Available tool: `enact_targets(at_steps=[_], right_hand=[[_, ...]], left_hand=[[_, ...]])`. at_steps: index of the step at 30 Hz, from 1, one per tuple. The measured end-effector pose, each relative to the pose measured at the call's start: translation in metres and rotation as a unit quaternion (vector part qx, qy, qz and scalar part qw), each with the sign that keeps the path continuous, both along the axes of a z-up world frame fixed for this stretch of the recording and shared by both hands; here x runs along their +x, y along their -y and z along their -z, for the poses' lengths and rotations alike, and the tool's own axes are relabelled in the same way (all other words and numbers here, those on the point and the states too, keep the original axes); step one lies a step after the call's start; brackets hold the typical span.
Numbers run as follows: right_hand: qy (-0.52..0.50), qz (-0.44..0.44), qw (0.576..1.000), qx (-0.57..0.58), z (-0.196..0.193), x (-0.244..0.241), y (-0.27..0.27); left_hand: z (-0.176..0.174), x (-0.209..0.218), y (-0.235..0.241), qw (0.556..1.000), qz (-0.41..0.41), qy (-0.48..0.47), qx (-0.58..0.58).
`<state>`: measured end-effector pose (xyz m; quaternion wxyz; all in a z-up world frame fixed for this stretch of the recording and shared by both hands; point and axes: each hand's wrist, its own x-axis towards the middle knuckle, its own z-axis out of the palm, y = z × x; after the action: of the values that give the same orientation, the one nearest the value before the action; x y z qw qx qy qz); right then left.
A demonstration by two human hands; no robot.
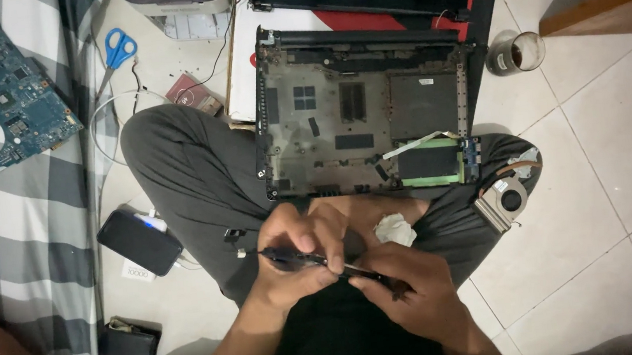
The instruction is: The person sits on the floor and uses a screwdriver to remove screws from a hard drive. They then use a white cloth to wipe the top and bottom surfaces of the hard drive.
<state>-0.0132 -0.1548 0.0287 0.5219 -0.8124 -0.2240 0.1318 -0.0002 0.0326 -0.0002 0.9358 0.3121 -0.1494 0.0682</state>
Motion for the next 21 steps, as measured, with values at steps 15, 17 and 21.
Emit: enact_targets(at_steps=[15,17,21], right_hand=[[-0.161,0.061,0.985,0.012,0.053,-0.008,0.030],[-0.190,0.067,0.979,0.034,0.069,-0.011,0.029],[-0.239,0.100,0.966,0.023,0.078,-0.007,0.022]], left_hand=[[0.003,0.013,-0.080,0.974,-0.184,-0.023,0.127],[0.005,0.033,-0.097,0.945,-0.249,-0.095,0.190],[0.004,0.106,-0.143,0.822,-0.343,-0.078,0.448]])
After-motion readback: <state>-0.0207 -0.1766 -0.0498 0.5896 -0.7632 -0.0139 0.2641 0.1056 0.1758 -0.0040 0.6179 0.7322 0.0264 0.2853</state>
